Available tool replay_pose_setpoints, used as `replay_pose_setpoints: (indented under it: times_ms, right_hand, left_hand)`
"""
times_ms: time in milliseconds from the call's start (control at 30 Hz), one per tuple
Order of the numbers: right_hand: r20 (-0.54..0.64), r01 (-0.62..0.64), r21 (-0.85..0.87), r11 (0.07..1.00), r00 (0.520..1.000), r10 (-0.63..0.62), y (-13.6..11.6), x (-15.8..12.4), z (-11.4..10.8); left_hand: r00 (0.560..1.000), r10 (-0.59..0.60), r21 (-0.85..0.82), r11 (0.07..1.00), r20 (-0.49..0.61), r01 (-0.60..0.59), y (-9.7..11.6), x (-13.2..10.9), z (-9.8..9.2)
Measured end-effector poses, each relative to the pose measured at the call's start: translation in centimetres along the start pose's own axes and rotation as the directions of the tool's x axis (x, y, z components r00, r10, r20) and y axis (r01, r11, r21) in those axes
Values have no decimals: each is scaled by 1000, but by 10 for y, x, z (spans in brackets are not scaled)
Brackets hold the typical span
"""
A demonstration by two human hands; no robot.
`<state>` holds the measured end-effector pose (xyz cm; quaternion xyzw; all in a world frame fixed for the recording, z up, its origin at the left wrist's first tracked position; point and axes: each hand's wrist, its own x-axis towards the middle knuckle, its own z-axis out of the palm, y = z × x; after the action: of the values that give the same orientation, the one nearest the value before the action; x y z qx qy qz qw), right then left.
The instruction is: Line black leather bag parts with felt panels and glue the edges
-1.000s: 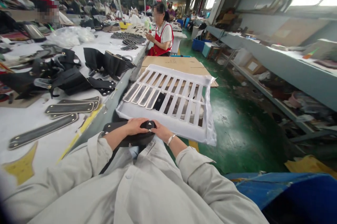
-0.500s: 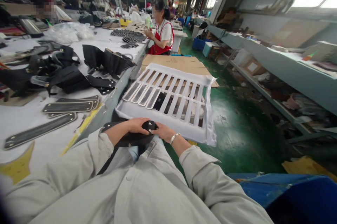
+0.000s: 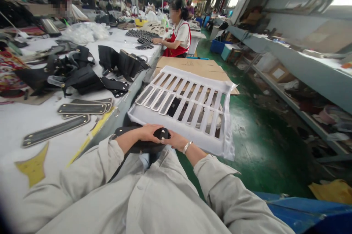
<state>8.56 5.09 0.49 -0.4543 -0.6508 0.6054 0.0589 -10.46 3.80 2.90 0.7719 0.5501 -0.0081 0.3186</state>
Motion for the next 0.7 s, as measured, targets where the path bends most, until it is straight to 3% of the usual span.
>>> replay_pose_setpoints:
  times_ms: [133,267,367,467,533,633,700]
  right_hand:
    - [-30,-82,90,993,996,85,-8,-2,8]
    - [-87,-104,135,985,989,117,-9,-1,16]
    - [-118,-97,172,980,986,119,-7,2,20]
    - [-120,-105,227,968,984,135,-5,2,17]
    - [-46,-106,289,951,991,124,-4,-1,10]
    - [71,-110,392,913,993,90,-1,-6,0]
    - [72,-121,411,903,992,100,3,-5,-2]
  left_hand:
    - [998,-26,-59,998,49,29,-32,-16,-13]
    - [984,-145,-51,987,103,151,-73,-45,-28]
    - [956,-266,-17,963,124,270,-88,-63,-34]
    - [939,-321,38,947,126,319,-90,-72,-35]
    - [943,-316,91,947,103,307,-88,-73,-32]
    - [975,-223,143,965,10,220,-76,-66,-18]
    - [991,-108,168,979,-74,119,-60,-55,-4]
